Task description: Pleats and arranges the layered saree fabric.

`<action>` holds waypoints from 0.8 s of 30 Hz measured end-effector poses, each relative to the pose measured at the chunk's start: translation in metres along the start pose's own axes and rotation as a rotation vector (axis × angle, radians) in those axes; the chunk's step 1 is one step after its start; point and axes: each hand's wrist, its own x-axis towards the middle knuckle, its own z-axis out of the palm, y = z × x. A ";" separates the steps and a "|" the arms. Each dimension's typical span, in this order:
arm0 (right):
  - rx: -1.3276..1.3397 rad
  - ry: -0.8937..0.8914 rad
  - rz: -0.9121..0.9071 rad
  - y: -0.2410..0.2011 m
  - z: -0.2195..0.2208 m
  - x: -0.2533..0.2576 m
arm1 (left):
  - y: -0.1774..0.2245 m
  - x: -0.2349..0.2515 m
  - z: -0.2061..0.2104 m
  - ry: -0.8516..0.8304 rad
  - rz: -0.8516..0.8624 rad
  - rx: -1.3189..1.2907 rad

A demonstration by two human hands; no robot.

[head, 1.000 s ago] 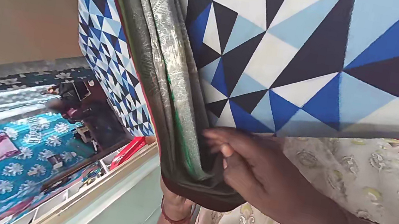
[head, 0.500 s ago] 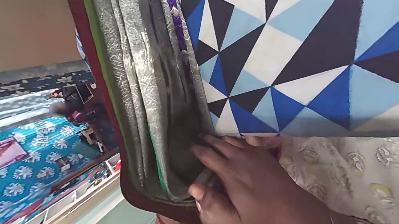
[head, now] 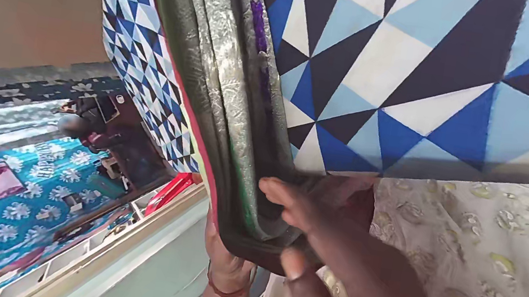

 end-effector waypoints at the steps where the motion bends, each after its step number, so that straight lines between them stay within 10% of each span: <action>1: 0.018 -0.018 0.018 -0.001 0.008 -0.003 | 0.001 0.001 0.003 0.001 -0.001 0.003; 18: 0.187 -0.118 -0.046 0.061 0.021 -0.004 | 0.006 -0.004 0.004 0.061 -0.047 0.092; 24: 0.218 -0.134 0.039 0.070 0.007 0.015 | -0.016 -0.035 -0.063 0.087 0.052 0.217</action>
